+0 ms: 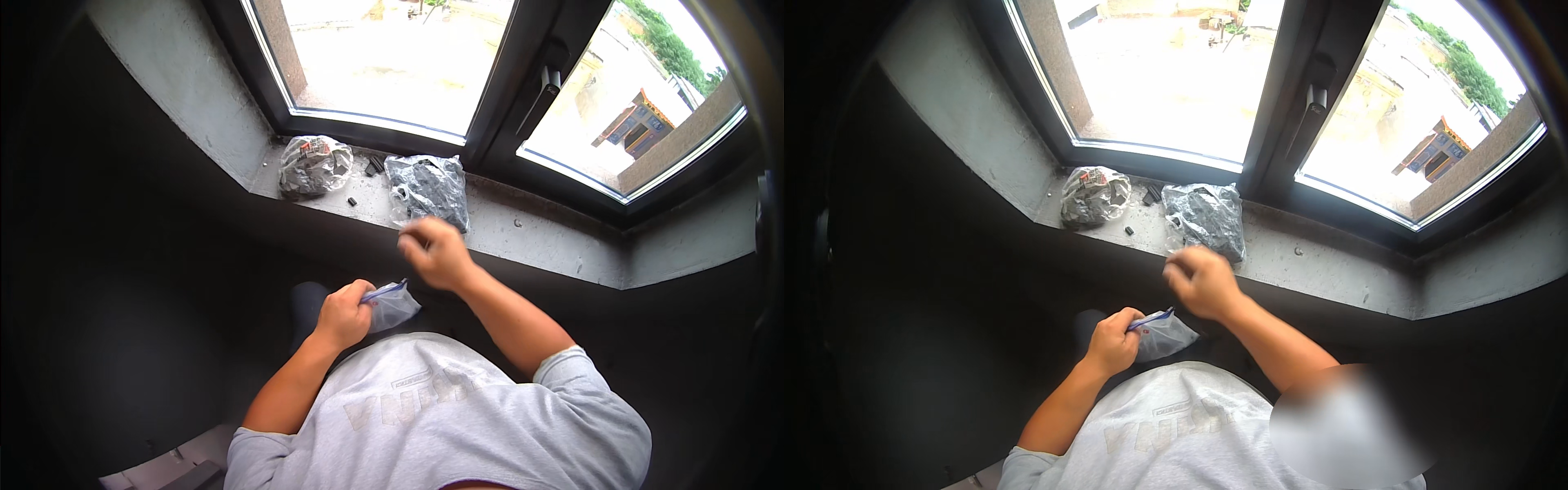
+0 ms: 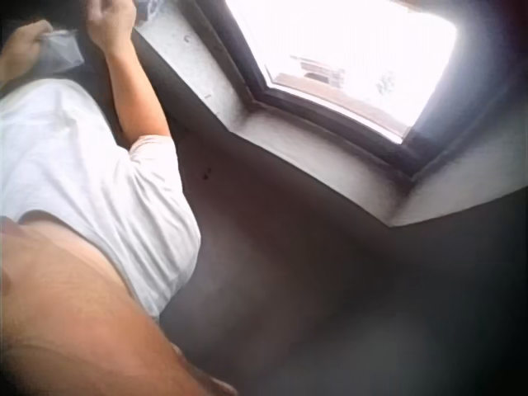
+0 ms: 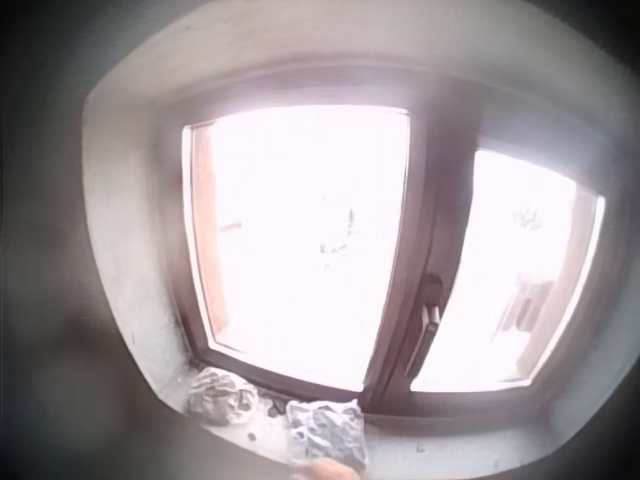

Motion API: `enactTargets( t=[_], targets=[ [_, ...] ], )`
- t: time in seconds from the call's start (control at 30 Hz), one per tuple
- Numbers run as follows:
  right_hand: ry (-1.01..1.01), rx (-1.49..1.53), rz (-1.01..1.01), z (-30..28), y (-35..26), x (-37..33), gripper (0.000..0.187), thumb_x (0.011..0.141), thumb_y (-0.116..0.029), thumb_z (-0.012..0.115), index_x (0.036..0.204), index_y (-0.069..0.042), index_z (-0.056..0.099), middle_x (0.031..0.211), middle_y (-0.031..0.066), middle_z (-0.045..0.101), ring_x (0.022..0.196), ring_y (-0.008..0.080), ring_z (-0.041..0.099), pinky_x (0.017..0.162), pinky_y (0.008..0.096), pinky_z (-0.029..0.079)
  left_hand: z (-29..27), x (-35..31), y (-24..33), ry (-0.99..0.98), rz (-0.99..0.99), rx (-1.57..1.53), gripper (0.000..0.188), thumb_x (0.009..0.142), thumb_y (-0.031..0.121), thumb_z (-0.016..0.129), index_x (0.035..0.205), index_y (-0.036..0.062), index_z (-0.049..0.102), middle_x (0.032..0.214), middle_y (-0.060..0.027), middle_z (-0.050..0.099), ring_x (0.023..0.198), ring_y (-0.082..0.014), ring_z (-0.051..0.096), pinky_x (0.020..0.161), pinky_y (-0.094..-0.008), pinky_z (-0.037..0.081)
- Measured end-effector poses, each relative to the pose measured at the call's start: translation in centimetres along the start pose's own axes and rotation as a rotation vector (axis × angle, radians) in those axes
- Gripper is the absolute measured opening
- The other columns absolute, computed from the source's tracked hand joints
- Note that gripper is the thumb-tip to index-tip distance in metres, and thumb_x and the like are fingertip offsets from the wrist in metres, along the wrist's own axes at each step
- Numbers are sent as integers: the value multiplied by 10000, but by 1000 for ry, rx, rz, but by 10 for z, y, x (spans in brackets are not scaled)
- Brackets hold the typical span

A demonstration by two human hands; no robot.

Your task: The person installs a window frame by hand, aligning and pressing the frame into the window opening. They handle plastic-wrapped hardware and a red box on the windowsill, then fit the frame and test the window sash movement.

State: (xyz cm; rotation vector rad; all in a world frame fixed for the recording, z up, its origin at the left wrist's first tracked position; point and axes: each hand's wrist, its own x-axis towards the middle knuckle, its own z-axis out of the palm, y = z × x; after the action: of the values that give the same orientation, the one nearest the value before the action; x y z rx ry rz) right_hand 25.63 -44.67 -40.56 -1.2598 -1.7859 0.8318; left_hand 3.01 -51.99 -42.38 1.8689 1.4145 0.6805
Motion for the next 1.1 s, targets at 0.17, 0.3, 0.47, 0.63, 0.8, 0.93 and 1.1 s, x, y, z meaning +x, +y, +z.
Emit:
enactTargets(
  t=[0.17, 0.3, 0.47, 0.63, 0.8, 0.93, 1.1],
  targets=[
    [200, -616, -47, 12, 43, 71, 218, 856, -241, 687, 994, -76, 716, 966, 155, 643, 920, 349, 670, 805, 448, 554, -5, -13, 2, -33, -225, -180, 273, 896, 124, 593, 1156, 53, 635, 1009, -215, 709, 910, -351, 706, 803, -388, 541],
    [-67, -720, 31, 13, 67, 98, 146, 842, -228, 669, 884, -95, 714, 945, 152, 633, 922, 350, 664, 810, 450, 549, -16, -16, 14, 32, -210, -350, 458, 920, 115, 581, 1377, 96, 570, 1122, -203, 706, 977, -285, 705, 878, -345, 527],
    [160, -262, 90, -8, 66, 92, 229, 840, -133, 639, 1033, -42, 725, 1041, 177, 640, 970, 353, 652, 861, 403, 526, -1, -10, -19, 46, -157, -734, 303, 927, 29, 531, 1178, 17, 699, 1072, -63, 709, 919, -102, 631, 845, -240, 497],
    [167, 216, 270, -25, 71, 67, 166, 990, -170, 570, 1031, -11, 598, 889, 115, 666, 656, 185, 654, 602, 281, 517, 6, 13, -16, -3, -344, -891, 220, 878, 30, 478, 950, -2, 684, 817, -21, 649, 725, -69, 545, 668, -223, 444],
    [393, 685, 425, -44, 57, 59, 181, 1073, -214, 466, 1005, -51, 507, 862, 102, 663, 588, 140, 649, 511, 254, 513, 13, 32, -10, -15, -374, -942, 222, 852, 24, 465, 919, 6, 676, 755, 0, 610, 638, -47, 483, 591, -212, 388],
    [393, 472, 384, -59, 45, 56, 195, 1052, -209, 507, 978, -32, 540, 825, 78, 651, 623, 114, 631, 537, 261, 506, 16, 41, -5, -36, -332, -906, 177, 879, 77, 499, 884, 24, 667, 706, 11, 577, 600, -53, 460, 556, -222, 358],
    [383, 533, 232, -58, 34, 39, 142, 1028, -169, 532, 932, -66, 552, 735, 8, 575, 617, 81, 528, 577, 239, 447, 15, 54, 5, -180, -390, -1013, 417, 993, 431, 537, 875, 52, 663, 712, -7, 587, 604, -75, 482, 575, -230, 390]
  ],
)
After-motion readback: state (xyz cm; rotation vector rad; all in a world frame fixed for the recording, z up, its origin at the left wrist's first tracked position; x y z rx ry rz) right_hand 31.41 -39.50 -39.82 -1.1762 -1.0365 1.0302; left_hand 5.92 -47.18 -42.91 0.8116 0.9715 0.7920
